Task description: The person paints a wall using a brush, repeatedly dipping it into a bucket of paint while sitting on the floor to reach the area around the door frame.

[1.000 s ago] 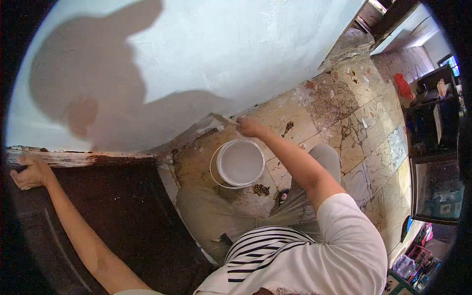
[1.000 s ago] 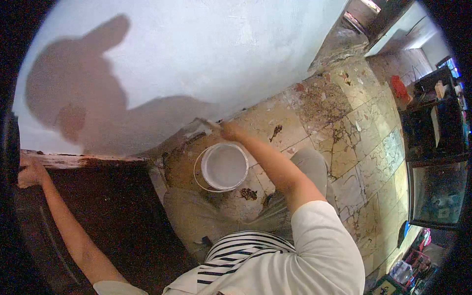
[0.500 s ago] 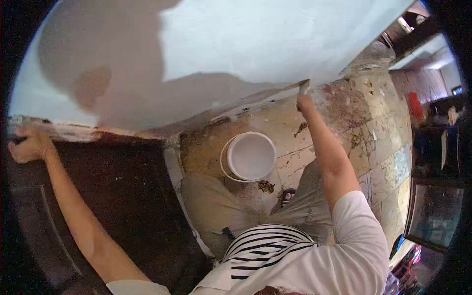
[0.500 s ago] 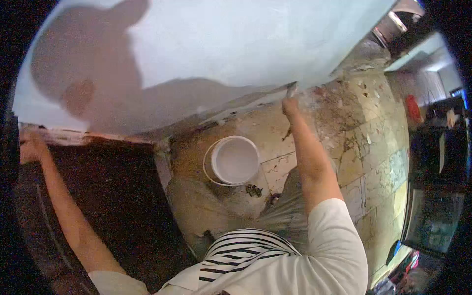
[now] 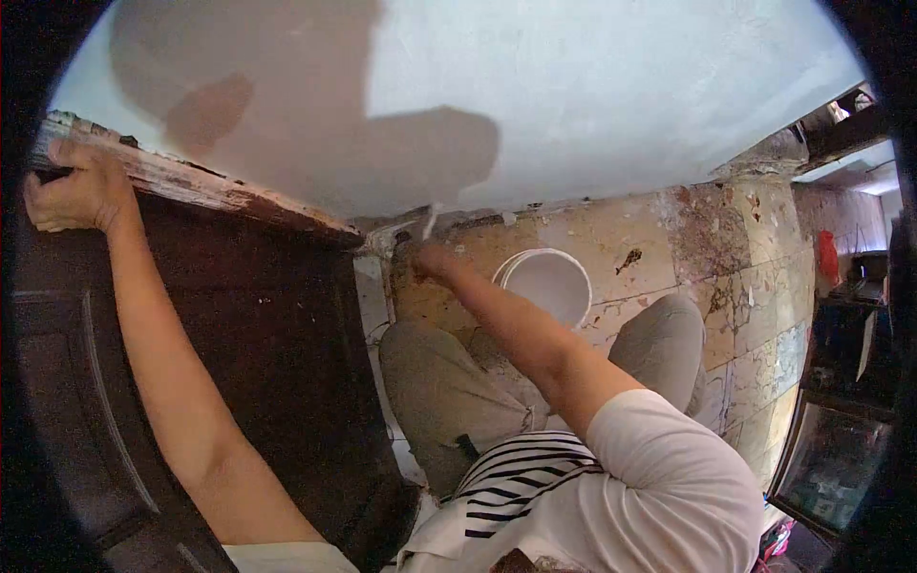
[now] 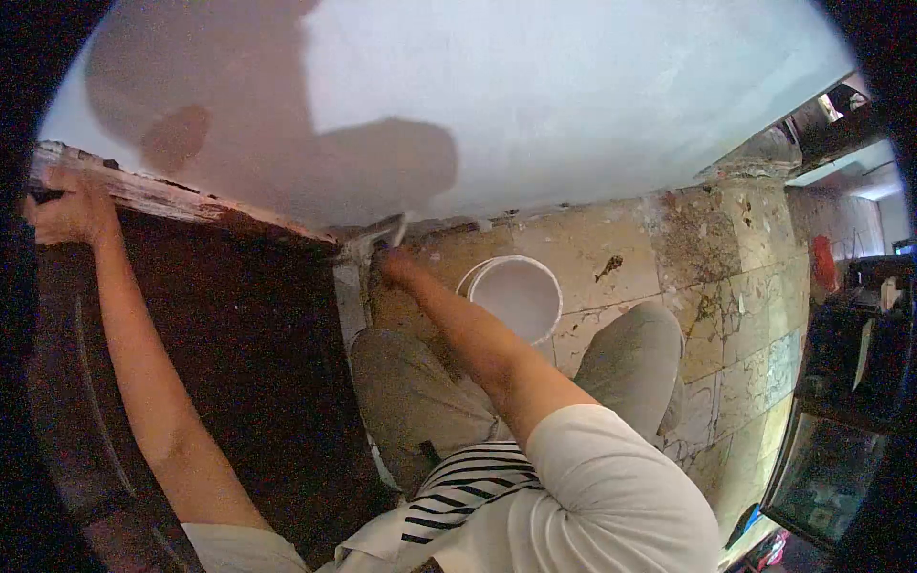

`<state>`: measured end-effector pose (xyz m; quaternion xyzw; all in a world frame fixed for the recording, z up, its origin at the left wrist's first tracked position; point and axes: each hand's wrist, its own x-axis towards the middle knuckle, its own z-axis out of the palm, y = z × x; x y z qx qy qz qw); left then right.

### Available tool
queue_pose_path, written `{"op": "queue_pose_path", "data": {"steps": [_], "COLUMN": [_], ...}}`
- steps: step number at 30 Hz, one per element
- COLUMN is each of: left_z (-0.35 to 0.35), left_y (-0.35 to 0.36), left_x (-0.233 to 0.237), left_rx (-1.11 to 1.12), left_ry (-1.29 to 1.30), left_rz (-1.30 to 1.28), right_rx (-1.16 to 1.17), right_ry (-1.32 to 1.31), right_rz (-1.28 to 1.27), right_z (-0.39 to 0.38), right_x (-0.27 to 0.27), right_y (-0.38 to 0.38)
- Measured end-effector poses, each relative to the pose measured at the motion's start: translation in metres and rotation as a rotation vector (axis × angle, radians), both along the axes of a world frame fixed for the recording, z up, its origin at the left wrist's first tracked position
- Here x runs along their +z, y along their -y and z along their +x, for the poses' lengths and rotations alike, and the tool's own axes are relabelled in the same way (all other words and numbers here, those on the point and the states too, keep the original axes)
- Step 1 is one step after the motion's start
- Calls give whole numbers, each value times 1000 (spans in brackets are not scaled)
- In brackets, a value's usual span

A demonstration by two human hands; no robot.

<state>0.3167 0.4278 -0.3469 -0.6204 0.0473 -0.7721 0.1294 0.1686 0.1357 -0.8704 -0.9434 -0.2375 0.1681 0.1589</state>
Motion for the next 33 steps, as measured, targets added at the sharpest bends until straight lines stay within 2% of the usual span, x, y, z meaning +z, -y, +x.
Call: {"op": "queue_pose_path", "data": {"steps": [2, 3, 4, 5, 8, 10, 12, 14, 16, 17, 18, 20, 22, 23, 24, 25, 26, 28, 29, 32, 33], "left_z": [3, 4, 7, 8, 14, 18, 24, 29, 8, 1, -3, -3, -7, -13, -13, -7, -5, -6, -13, -28, -29], "left_y": [-1, -6, -10, -11, -21, -38, -41, -53, -17, -2, 7, 7, 14, 25, 24, 17, 17, 24, 35, 59, 63], "left_x": [-4, -4, -4, -4, -2, 9, -8, -15, -7, -6, -5, -5, -1, 5, 5, 0, -4, -7, -6, -5, -5], "left_rx": [-48, -44, -43, -48, -36, 5, 23, 114, 83, 39, -4, -34, -3, -31, -38, -12, 15, -5, -45, -116, -148], "left_ry": [18, -7, -29, -27, 23, 5, -8, -90, -119, -63, -6, -55, 37, 33, 39, 31, 25, 41, 46, 56, 64], "left_rz": [-30, -30, -31, -36, -52, 94, -23, -80, -67, -24, 19, -15, 41, 57, 58, 11, -37, -48, -33, -14, -17], "right_rx": [14, -84, -186, -192, -268, -333, 136, -501, -553, -660, -538, -932, -1103, -1112, -1290, -1464, -1469, -1648, -1618, -1600, -1531], "right_ry": [6, -113, -228, -225, -62, 49, 131, -126, -68, -32, -117, -42, -52, -48, -70, -90, -82, -287, -275, -343, -286], "right_rz": [-11, 75, 163, 158, 117, 76, -239, 114, 176, 90, -28, 98, 66, 72, 210, 353, 359, 831, 927, 978, 994], "right_z": [0, 1, 3, 5, 7, 6, 31, -19, -36, -47, -65, -94, -115, -126, -137, -144, -147, -158, -163, -168, -171], "right_x": [-42, -67, -65, -62, -23, 1, -94, 57, 23, 32, 74, 69, 46, 29, 12, 5, 16, 38, 48, 69, 72], "right_y": [-12, -12, -6, 1, 57, 118, 196, 254, 343, 368, 393, 444, 492, 508, 522, 528, 525, 509, 498, 477, 470]}}
